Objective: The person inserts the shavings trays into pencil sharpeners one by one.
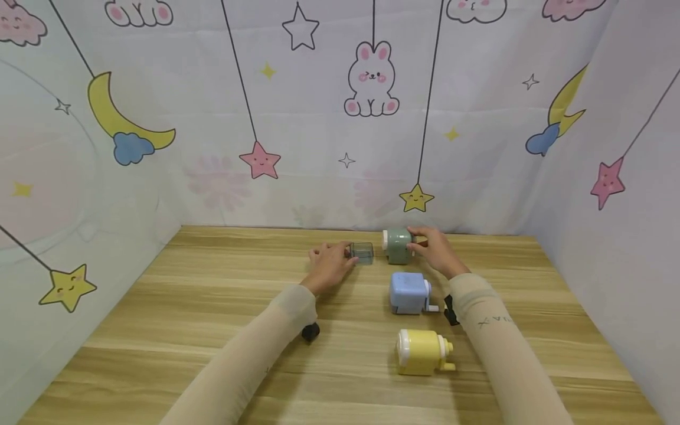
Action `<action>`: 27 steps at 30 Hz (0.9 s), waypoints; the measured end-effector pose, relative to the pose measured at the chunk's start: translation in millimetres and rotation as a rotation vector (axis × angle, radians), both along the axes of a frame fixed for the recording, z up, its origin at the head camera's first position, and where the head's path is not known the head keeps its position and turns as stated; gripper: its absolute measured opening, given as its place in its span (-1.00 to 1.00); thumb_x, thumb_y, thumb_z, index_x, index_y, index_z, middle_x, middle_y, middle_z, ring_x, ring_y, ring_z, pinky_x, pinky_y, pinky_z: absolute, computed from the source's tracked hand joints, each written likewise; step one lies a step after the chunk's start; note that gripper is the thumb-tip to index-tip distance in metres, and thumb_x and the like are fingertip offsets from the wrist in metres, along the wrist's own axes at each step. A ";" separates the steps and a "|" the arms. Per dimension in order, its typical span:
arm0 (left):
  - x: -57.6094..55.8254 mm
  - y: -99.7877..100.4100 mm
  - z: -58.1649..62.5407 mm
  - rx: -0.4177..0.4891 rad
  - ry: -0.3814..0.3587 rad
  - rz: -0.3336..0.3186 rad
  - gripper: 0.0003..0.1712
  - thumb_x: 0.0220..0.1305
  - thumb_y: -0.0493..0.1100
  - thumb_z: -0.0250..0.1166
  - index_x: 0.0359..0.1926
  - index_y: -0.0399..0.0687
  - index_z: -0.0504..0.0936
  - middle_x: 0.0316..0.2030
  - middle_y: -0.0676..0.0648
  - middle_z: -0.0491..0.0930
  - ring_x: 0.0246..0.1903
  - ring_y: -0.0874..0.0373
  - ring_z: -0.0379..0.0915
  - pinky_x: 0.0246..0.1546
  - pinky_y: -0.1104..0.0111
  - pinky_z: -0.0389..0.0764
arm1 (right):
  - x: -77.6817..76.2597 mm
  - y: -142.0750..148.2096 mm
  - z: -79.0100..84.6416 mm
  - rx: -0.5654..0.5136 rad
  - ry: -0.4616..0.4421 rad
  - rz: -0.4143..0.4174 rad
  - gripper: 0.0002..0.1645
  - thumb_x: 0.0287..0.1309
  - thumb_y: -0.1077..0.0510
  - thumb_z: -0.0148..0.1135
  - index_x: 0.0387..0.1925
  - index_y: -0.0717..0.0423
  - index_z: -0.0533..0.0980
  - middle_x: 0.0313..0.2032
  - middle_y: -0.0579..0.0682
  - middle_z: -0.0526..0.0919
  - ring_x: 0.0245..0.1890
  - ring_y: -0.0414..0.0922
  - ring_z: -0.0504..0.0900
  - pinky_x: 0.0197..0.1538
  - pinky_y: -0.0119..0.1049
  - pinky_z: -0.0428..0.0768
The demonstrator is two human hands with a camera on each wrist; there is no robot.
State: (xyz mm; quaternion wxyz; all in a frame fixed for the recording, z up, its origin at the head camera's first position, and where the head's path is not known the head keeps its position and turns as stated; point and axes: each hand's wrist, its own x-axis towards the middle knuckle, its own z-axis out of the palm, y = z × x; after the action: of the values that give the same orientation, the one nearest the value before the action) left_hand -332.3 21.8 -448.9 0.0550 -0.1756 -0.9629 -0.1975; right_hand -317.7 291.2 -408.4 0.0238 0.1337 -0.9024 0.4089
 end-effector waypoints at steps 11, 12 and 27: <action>-0.3 7.8 -0.4 0.015 0.020 0.009 -0.41 0.25 0.21 0.08 0.24 0.12 0.33 -0.14 0.14 0.55 -0.20 0.10 0.20 -0.24 0.10 0.01 | -1.6 0.9 -2.1 -0.013 0.006 0.000 -0.42 0.17 0.21 0.15 0.23 0.16 0.27 0.18 0.19 0.30 -0.07 0.11 0.48 -0.16 -0.09 0.51; -0.3 8.6 -0.5 0.019 0.021 0.008 -0.41 0.25 0.21 0.09 0.24 0.12 0.33 -0.13 0.14 0.55 -0.21 0.10 0.19 -0.25 0.10 0.00 | -1.5 0.9 -2.2 -0.012 0.007 0.002 -0.42 0.17 0.21 0.15 0.23 0.16 0.27 0.18 0.20 0.30 -0.07 0.11 0.48 -0.16 -0.09 0.51; -1.3 17.1 -1.2 0.033 0.011 0.000 -0.41 0.26 0.21 0.06 0.24 0.13 0.33 0.03 0.12 0.48 -0.12 0.08 0.19 -0.21 0.09 0.03 | -1.0 -0.1 -0.2 0.003 0.008 -0.003 -0.42 0.17 0.21 0.15 0.24 0.13 0.27 0.18 0.20 0.30 -0.08 0.10 0.48 -0.17 -0.07 0.52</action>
State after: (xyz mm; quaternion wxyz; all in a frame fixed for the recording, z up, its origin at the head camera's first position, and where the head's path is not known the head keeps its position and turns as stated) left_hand -333.6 39.0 -450.1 0.0632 -0.1755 -0.9592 -0.2125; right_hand -318.7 291.1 -408.6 0.0277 0.1339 -0.9031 0.4070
